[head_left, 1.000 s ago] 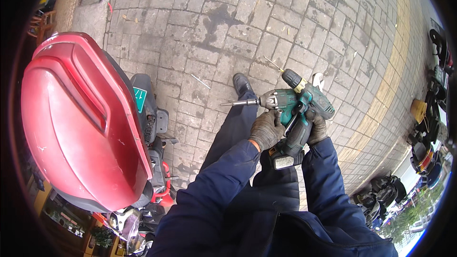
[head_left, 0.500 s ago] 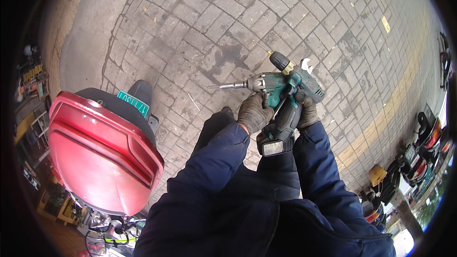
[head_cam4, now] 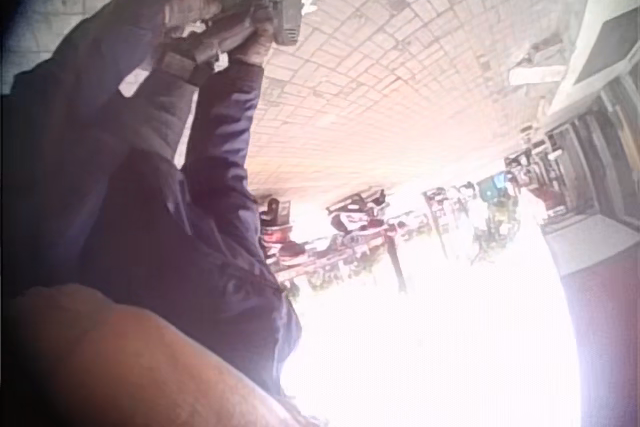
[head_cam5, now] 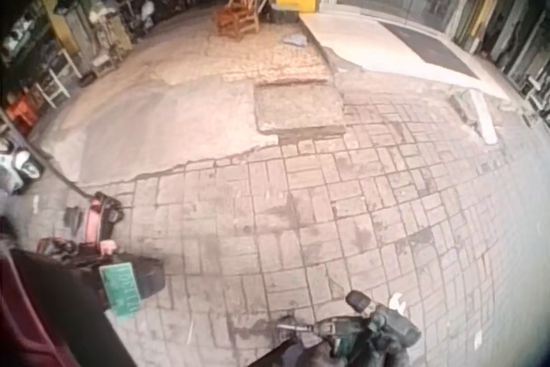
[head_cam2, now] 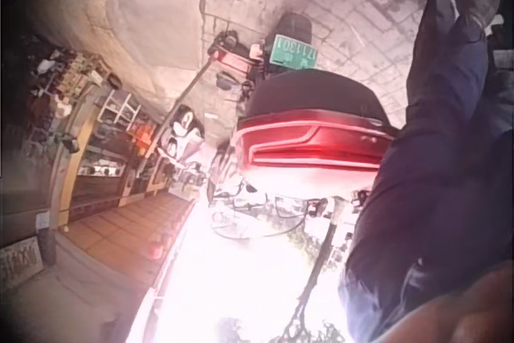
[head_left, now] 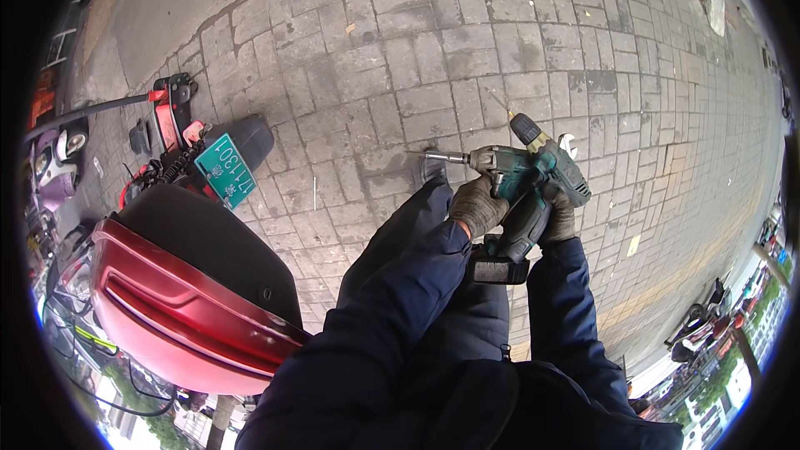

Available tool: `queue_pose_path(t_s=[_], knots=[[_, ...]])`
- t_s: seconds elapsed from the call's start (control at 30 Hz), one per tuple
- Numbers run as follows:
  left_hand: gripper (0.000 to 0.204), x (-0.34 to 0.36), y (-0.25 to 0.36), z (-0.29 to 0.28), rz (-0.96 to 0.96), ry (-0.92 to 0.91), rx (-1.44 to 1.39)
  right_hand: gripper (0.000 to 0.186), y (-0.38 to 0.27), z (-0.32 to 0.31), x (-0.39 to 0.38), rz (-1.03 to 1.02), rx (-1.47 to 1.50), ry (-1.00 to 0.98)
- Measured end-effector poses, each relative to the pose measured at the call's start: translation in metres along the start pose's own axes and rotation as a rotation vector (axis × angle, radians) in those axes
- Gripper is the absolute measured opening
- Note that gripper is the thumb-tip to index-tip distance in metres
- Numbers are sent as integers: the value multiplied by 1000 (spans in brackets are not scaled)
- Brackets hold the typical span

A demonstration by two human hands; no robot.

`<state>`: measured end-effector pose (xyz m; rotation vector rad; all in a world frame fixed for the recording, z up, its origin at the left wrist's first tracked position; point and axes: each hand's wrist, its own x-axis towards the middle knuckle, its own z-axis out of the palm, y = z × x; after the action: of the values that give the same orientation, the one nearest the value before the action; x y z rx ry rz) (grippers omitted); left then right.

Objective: The person uses a cordless impact driver and wrench to remove and reinstall bolts on the rear fender and shock absorber of a red scooter. They adjust the fender position and tighten fasteners, then place the tools on a nearby workbench.

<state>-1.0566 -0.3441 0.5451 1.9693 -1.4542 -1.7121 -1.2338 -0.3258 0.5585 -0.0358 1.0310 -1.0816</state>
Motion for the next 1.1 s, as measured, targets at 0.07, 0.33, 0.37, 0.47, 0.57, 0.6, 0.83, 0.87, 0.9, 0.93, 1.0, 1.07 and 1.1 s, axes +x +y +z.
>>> queue_pose_path(t_s=[0.07,0.33,0.37,0.47,0.57,0.6,0.83,0.87,0.9,0.93,1.0,1.07,1.1], knots=[[34,39,29,-42,-19,49,-68,53,-33,38,53,40,-80,-25],[46,154,26,-256,-134,364,-212,55,-32,259,259,290,-227,-205],[45,167,19,-281,-174,420,-280,51,-28,293,284,328,-374,-246],[43,211,7,-336,-239,520,-461,48,-19,378,354,509,-462,-219],[40,240,-29,-402,-240,678,-722,48,25,465,405,574,-603,-301],[39,240,-40,-422,-295,706,-757,48,41,493,416,615,-661,-316],[39,235,-148,-581,-451,907,-992,43,207,676,475,768,-1005,-494],[40,226,-179,-607,-566,908,-1013,43,251,698,482,824,-1003,-592],[46,224,-194,-624,-582,905,-1099,41,269,720,486,864,-1059,-483],[46,218,-209,-638,-616,944,-1081,41,294,736,486,891,-1090,-499],[47,207,-239,-669,-707,1010,-1056,41,347,772,489,934,-1124,-559],[46,194,-266,-689,-694,1075,-1159,45,391,801,486,1023,-1198,-549],[46,181,-287,-697,-734,1119,-1132,45,421,810,479,1089,-1228,-538]])
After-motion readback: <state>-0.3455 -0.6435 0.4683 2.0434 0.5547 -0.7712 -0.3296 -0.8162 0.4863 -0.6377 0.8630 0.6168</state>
